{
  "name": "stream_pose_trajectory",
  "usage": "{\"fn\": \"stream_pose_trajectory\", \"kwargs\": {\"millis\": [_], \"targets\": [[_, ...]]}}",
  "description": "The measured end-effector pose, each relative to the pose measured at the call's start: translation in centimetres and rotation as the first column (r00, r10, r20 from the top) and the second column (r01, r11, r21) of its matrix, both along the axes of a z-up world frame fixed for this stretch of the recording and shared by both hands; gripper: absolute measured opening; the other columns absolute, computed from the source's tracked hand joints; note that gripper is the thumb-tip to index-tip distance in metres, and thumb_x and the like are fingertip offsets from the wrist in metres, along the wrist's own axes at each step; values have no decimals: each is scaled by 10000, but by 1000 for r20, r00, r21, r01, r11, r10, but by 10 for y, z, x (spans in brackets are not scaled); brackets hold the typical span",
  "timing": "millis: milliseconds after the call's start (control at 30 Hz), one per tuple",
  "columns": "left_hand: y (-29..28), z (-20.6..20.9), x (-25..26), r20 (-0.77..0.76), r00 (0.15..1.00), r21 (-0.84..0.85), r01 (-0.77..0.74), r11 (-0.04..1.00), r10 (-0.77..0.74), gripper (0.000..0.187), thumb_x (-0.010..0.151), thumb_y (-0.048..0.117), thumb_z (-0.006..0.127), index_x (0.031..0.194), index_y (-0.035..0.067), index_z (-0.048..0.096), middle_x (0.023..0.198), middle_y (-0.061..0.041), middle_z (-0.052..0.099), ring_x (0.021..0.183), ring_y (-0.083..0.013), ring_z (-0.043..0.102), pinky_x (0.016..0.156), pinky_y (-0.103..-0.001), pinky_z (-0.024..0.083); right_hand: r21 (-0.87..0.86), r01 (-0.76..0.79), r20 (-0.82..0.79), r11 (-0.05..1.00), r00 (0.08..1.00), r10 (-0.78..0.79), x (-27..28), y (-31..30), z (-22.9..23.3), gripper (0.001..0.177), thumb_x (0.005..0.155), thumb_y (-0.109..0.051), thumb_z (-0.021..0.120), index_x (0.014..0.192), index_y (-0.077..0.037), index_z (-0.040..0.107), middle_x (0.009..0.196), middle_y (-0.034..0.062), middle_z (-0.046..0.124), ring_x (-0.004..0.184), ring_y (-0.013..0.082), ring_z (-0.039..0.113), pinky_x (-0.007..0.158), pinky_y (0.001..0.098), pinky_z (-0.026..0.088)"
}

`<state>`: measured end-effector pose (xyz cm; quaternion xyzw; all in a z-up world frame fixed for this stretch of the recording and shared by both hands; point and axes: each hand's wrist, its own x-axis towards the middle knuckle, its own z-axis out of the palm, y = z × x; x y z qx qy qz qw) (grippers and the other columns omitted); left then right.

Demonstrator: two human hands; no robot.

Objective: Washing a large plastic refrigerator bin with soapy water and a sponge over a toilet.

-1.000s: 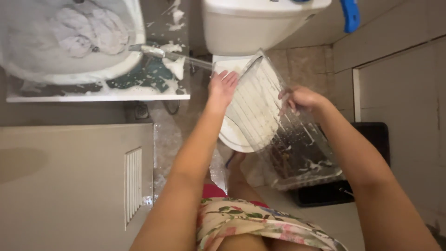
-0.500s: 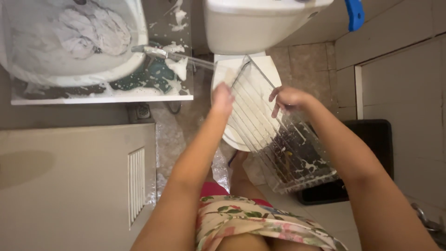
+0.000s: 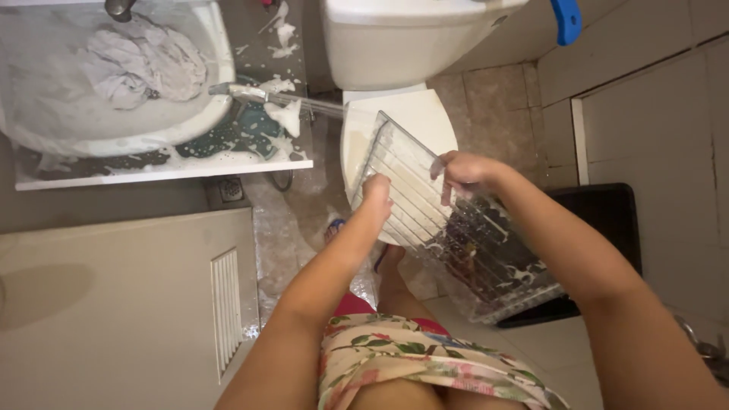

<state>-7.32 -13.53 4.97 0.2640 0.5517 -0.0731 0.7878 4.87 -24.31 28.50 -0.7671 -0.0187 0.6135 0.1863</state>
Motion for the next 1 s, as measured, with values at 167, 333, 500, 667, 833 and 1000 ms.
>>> {"fn": "stream_pose_trajectory", "kwargs": {"millis": [167,333,500,667,833,1000], "targets": [[10,-14,6,-2,999,42,-38,998,38,548,833,124,604,1374,84,530,1486,-147,477,1318,-457,452,997,-689,414,40,13,-42,999,999,-12,-2,3,0,701,616,131,428,1308,36,484,840,300,727,383,175,409,367,330,307],[13,26,7,-13,999,28,-32,999,32,582,837,139,583,1413,100,510,1488,-137,478,1345,-431,427,1039,-667,385,61,87,-36,994,996,-85,-4,-4,0,697,599,120,419,1286,29,489,836,297,714,400,171,413,375,322,323],[-5,37,4,124,989,144,-94,985,76,777,796,108,528,1553,53,364,1461,-369,516,1349,-593,374,1071,-682,287,150,128,-68,980,991,-119,3,-21,-2,708,553,130,409,1242,-3,499,824,290,713,424,158,433,388,299,336],[-10,60,-5,81,986,673,54,737,-147,836,788,104,549,1566,-35,279,1638,-290,236,1550,-381,181,1245,-400,158,247,103,-12,964,995,-103,7,-37,6,627,606,139,434,1206,-35,495,882,260,742,447,135,437,398,290,337],[-9,37,3,66,990,588,61,806,-122,799,812,112,544,1551,-55,291,1624,-298,261,1546,-385,212,1249,-395,190,352,233,-70,907,972,-223,14,-44,-1,437,782,115,450,1192,-29,493,882,277,731,454,135,457,405,288,379],[0,59,6,66,988,676,61,734,-142,763,810,117,562,1517,-75,345,1615,-303,281,1540,-389,224,1249,-411,194,389,255,-35,885,964,-262,13,-55,3,385,822,110,419,1170,-47,474,875,283,719,463,138,480,415,294,423]]}}
